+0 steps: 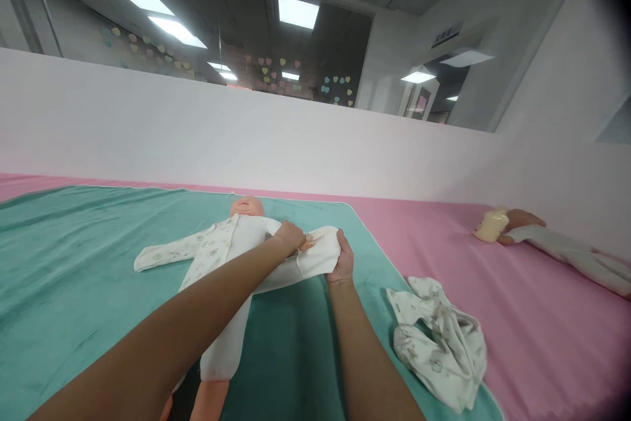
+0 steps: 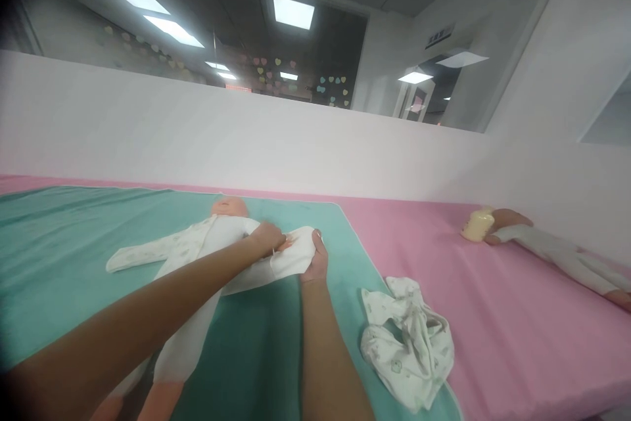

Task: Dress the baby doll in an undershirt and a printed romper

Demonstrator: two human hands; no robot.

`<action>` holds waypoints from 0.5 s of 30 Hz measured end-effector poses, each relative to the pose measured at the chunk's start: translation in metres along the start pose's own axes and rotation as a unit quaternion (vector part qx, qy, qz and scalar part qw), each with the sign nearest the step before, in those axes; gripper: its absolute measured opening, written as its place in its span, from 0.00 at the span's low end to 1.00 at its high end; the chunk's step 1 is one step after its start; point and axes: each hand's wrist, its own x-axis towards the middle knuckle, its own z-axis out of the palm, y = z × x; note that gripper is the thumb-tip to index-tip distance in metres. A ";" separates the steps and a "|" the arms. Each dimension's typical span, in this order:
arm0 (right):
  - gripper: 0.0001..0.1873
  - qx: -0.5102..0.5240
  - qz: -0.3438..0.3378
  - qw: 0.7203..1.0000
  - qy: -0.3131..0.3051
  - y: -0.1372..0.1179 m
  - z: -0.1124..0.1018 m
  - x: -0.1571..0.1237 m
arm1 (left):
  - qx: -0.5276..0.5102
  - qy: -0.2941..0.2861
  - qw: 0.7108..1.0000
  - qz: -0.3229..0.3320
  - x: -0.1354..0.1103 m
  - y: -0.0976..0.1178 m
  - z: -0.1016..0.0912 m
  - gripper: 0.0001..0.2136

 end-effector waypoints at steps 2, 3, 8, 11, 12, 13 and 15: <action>0.11 0.016 0.000 1.000 0.009 -0.001 0.000 0.000 | -0.006 0.008 1.000 0.011 0.000 0.000 0.005 0.08; 0.10 0.022 -0.002 1.000 0.011 -0.001 0.001 -0.001 | -0.009 0.015 1.000 0.016 0.000 0.000 0.007 0.09; 0.09 0.001 -0.009 0.999 -0.054 0.002 0.019 -0.010 | -0.023 0.056 0.998 0.016 -0.003 0.000 0.013 0.12; 0.10 -0.020 0.007 0.995 -0.101 0.006 0.034 -0.019 | -0.027 0.075 0.997 0.006 -0.005 0.006 0.017 0.14; 0.11 -0.020 0.012 0.994 -0.108 0.007 0.038 -0.021 | -0.027 0.077 0.997 0.007 -0.006 0.008 0.019 0.14; 0.11 -0.019 0.017 0.993 -0.112 0.008 0.041 -0.023 | -0.027 0.079 0.996 0.012 -0.006 0.009 0.022 0.13; 0.13 -0.016 0.024 0.993 -0.113 0.008 0.045 -0.025 | -0.030 0.082 0.996 0.024 -0.006 0.012 0.028 0.11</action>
